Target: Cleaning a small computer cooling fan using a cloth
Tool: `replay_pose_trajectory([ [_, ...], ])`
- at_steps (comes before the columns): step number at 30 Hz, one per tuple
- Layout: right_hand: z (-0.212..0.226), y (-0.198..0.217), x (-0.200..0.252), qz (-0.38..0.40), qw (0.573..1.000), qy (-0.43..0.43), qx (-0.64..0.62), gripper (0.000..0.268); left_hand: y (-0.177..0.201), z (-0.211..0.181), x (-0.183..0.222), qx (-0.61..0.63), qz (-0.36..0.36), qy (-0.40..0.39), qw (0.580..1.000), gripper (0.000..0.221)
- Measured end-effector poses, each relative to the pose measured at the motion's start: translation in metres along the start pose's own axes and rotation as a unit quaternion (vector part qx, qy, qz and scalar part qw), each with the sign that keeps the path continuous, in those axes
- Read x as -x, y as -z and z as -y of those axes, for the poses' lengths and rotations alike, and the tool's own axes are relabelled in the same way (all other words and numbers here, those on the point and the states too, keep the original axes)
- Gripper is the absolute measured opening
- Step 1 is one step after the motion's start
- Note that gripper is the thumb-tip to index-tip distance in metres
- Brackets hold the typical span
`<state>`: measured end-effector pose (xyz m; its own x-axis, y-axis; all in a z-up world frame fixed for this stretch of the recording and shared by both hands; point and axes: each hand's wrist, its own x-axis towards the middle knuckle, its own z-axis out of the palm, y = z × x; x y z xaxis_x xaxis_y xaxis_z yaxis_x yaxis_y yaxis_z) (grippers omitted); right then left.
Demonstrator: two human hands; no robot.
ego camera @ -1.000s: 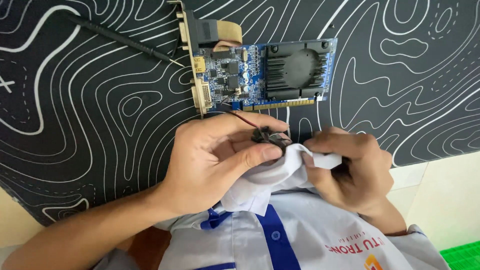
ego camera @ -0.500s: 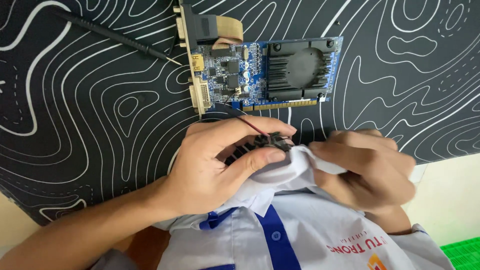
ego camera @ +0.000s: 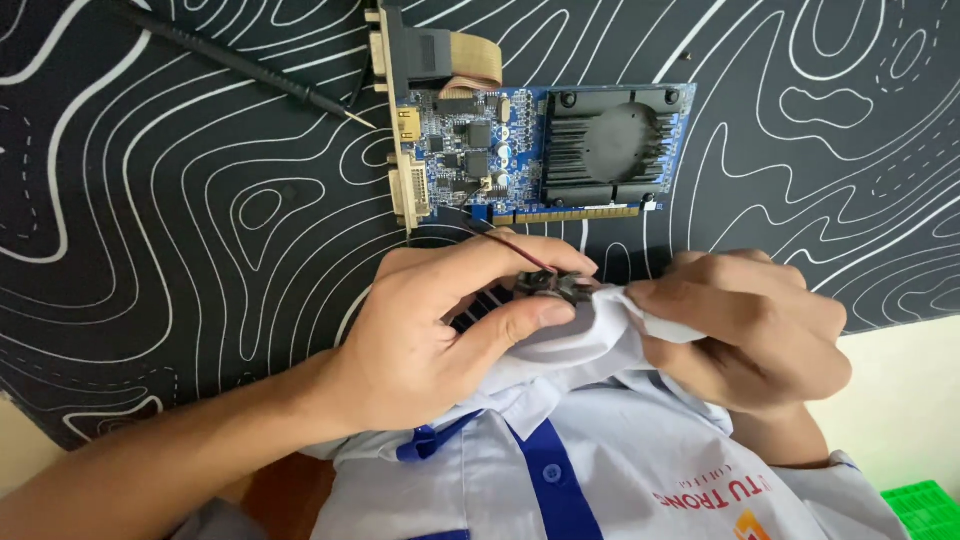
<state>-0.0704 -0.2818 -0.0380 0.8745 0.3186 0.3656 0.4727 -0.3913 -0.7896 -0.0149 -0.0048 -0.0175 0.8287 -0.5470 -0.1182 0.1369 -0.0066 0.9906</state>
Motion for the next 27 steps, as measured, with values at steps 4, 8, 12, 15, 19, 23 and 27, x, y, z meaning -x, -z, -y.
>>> replay_pose_trajectory([
  [4,0.002,-0.001,-0.002,0.013,1.0,0.006,-0.003,0.015,0.0,-0.001,-0.001,0.021,0.005,-0.001,1.0,0.023],
  [8,0.008,0.0,-0.005,0.034,0.999,0.013,-0.007,0.023,-0.002,-0.001,0.001,0.056,0.005,0.039,0.998,0.026],
  [12,0.021,-0.008,-0.01,0.011,1.0,0.001,0.005,0.02,-0.002,-0.005,0.003,0.099,0.008,0.057,0.993,0.03],
  [15,0.029,-0.007,-0.01,0.065,0.997,-0.022,0.032,0.015,-0.002,-0.004,0.005,0.147,-0.011,0.078,0.986,0.04],
  [19,0.022,-0.006,-0.003,0.034,0.999,-0.02,0.001,0.019,-0.005,-0.006,0.005,0.19,-0.03,0.107,0.975,0.034],
  [23,0.022,-0.008,-0.002,-0.011,0.999,-0.036,-0.017,0.024,-0.007,-0.001,0.007,0.179,-0.033,0.095,0.979,0.031],
  [27,0.03,-0.011,-0.008,0.001,0.999,-0.048,0.001,0.022,-0.006,-0.002,0.008,0.091,-0.039,0.1,0.99,0.033],
])
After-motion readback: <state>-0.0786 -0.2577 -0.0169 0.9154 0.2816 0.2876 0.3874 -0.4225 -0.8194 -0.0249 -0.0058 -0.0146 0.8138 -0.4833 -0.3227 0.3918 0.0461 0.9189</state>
